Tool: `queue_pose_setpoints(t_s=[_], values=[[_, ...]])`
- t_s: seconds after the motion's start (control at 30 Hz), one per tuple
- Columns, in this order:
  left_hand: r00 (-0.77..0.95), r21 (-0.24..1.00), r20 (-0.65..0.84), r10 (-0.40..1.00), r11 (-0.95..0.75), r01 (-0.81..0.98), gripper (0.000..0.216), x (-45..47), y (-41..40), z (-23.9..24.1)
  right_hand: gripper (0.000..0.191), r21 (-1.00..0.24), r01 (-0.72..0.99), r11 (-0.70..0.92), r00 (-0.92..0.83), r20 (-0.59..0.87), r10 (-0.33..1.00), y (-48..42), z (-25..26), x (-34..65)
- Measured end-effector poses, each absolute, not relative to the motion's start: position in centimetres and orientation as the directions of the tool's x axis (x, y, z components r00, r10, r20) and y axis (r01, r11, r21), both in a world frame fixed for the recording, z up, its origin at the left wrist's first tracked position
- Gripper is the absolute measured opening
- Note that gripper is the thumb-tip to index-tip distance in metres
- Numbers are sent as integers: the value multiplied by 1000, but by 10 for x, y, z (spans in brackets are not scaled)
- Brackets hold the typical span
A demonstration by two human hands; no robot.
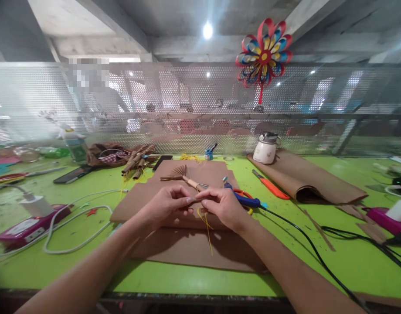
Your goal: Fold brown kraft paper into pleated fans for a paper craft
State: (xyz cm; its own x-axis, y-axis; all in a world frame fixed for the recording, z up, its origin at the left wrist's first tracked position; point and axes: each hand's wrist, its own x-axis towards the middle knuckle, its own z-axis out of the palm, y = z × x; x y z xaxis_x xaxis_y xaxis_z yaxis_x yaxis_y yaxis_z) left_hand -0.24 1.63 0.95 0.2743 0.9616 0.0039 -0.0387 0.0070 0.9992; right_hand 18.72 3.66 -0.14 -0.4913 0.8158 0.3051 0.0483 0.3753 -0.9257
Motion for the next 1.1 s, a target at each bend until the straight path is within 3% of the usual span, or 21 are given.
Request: queue_pose_setpoints(t_s=[0.37,0.57,0.87,1.1], values=[[247,992,117,962,-126,20,23,-4,19,7,28,-985,-143,101,-531,163,832,40,4,194],[231,975,184,955,-207,79,18,2,17,9,34,-994,-32,106,-524,107,845,36,-3,183],[171,893,311,935,-349,282,16,4,20,1,22,-989,-142,33,-487,98,868,41,-6,185],[217,839,419,882,-467,279,11,4,22,-7,23,-991,-130,19,-448,76,891,41,-6,184]])
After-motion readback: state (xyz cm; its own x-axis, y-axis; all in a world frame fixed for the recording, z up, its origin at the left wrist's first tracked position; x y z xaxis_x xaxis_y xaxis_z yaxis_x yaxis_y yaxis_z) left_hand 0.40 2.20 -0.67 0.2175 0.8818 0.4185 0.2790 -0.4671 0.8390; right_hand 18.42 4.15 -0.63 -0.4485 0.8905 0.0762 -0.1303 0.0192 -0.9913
